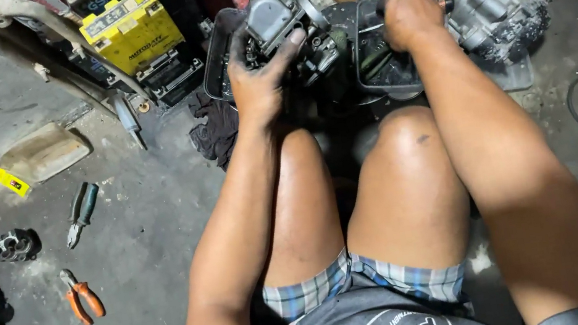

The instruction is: Assembling a motorcycle carburetor by fitting the slide, spring, and top cover, then securing it with screws.

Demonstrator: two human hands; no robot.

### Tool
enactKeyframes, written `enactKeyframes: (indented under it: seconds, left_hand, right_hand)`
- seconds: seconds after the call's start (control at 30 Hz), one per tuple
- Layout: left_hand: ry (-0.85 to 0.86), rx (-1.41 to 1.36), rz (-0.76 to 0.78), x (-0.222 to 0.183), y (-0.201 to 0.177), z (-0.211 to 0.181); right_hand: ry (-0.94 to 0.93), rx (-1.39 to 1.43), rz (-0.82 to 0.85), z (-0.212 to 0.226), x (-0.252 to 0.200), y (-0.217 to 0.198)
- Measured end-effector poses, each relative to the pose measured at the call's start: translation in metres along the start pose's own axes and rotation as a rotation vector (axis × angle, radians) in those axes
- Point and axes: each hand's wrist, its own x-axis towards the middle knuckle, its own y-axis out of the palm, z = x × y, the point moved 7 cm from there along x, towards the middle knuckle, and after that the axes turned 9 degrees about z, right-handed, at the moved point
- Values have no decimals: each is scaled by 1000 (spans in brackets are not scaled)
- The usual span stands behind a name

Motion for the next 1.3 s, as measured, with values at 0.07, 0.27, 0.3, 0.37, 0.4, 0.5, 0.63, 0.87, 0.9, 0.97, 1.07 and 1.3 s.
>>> enactKeyframes:
  seconds: [0.07,0.27,0.3,0.37,0.4,0.5,0.63,0.87,0.9,0.97,1.07,1.3]
  left_hand:
    - [-19,33,-5,3,-2,2]
    - [-69,-9,-9,1,-7,-4]
    - [-78,-39,-10,0,-7,-5]
    - [-92,-41,-21,-1,-7,-6]
    - [-106,-43,-33,-2,-8,-6]
    - [-41,-57,-2,-1,-7,-8]
    - [-39,-15,4,-1,-8,-6]
    - [-145,-41,-8,-5,-6,-8]
    - [-160,-53,-14,-5,-6,-11]
    - [-183,-124,-26,-7,-3,-12]
    - [-195,-174,-32,-8,-2,-13]
    - [-155,21,31,-1,4,-7]
  right_hand:
    - [-14,-36,-33,-10,37,14]
    - [5,-414,-16,3,45,18]
    - [18,-538,28,7,36,17]
    - [3,-538,22,9,33,18]
    - [-14,-539,16,11,31,18]
    - [-11,-589,38,6,34,24]
    - [12,-613,39,-1,38,25]
    - [-36,-632,110,1,37,34]
    - [-82,-623,102,2,43,36]
    - [-94,-517,139,2,30,31]
    - [-125,-352,188,2,21,31]
    - [-62,-228,181,-6,21,30]
